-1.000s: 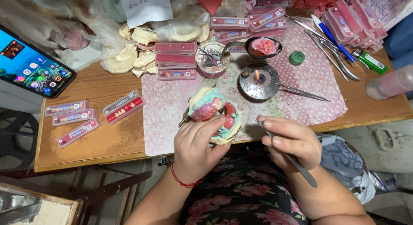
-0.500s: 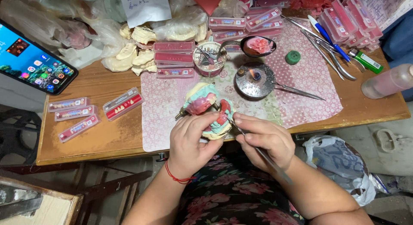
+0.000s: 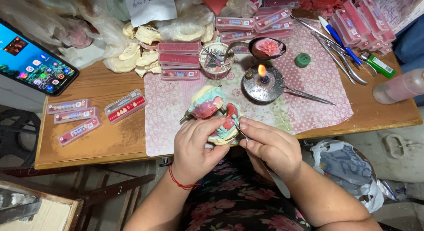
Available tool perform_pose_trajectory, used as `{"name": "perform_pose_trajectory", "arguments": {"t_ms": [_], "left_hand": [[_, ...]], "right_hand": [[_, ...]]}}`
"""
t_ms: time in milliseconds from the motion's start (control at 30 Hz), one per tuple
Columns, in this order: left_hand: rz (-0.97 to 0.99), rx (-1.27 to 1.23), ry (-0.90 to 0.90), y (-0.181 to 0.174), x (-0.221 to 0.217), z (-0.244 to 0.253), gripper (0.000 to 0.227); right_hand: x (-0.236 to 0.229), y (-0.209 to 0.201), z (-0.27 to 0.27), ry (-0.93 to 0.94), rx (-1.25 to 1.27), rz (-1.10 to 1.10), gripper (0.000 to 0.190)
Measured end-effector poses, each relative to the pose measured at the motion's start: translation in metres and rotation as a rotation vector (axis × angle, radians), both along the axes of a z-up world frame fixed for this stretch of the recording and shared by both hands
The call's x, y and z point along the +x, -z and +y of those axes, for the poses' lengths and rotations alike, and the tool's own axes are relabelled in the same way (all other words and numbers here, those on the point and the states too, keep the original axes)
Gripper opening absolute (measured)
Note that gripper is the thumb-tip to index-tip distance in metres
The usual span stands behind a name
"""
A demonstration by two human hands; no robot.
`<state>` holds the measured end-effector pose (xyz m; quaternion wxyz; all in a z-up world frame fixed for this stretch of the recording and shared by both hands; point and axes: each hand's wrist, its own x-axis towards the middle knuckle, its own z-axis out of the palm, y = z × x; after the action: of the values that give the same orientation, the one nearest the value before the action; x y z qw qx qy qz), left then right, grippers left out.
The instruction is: Setting artificial teeth into a wax denture base on a dental model using a heated carving tool
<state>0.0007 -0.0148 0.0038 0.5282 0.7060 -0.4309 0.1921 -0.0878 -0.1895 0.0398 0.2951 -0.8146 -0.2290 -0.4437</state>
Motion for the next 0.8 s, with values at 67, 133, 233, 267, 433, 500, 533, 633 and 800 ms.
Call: {"name": "perform_pose_trajectory", "arguments": {"t_ms": [67, 133, 233, 267, 433, 500, 533, 633, 800], "left_hand": [[-0.003, 0.0, -0.002, 0.0, 0.0, 0.0, 0.044], [-0.006, 0.002, -0.003, 0.0, 0.0, 0.0, 0.044], [-0.011, 0.006, -0.006, -0.001, -0.001, 0.001, 0.044], [-0.007, 0.01, 0.002, -0.001, -0.001, 0.001, 0.044], [0.0, 0.017, 0.03, -0.003, 0.001, 0.006, 0.045], [0.041, 0.039, 0.061, -0.009, 0.0, 0.007, 0.043], [0.038, 0.032, 0.075, -0.014, 0.0, 0.008, 0.043], [0.077, 0.062, 0.109, -0.021, 0.004, 0.012, 0.04], [0.08, 0.253, 0.153, -0.024, 0.015, 0.027, 0.036]], "right_hand": [[-0.003, 0.01, -0.003, -0.015, 0.066, 0.082, 0.013], [-0.004, 0.02, -0.007, -0.028, 0.134, 0.163, 0.019], [-0.001, 0.027, -0.018, -0.02, 0.112, 0.149, 0.024], [-0.002, 0.026, -0.023, -0.07, 0.087, 0.091, 0.024], [-0.018, 0.039, -0.061, -0.163, 0.094, 0.024, 0.021], [-0.023, 0.043, -0.072, 0.101, 0.047, 0.044, 0.018], [-0.023, 0.036, -0.071, 0.115, 0.04, 0.04, 0.018], [-0.033, 0.023, -0.083, 0.167, 0.242, 0.223, 0.023], [-0.049, 0.018, -0.141, -0.069, 0.954, 0.471, 0.053]]}}
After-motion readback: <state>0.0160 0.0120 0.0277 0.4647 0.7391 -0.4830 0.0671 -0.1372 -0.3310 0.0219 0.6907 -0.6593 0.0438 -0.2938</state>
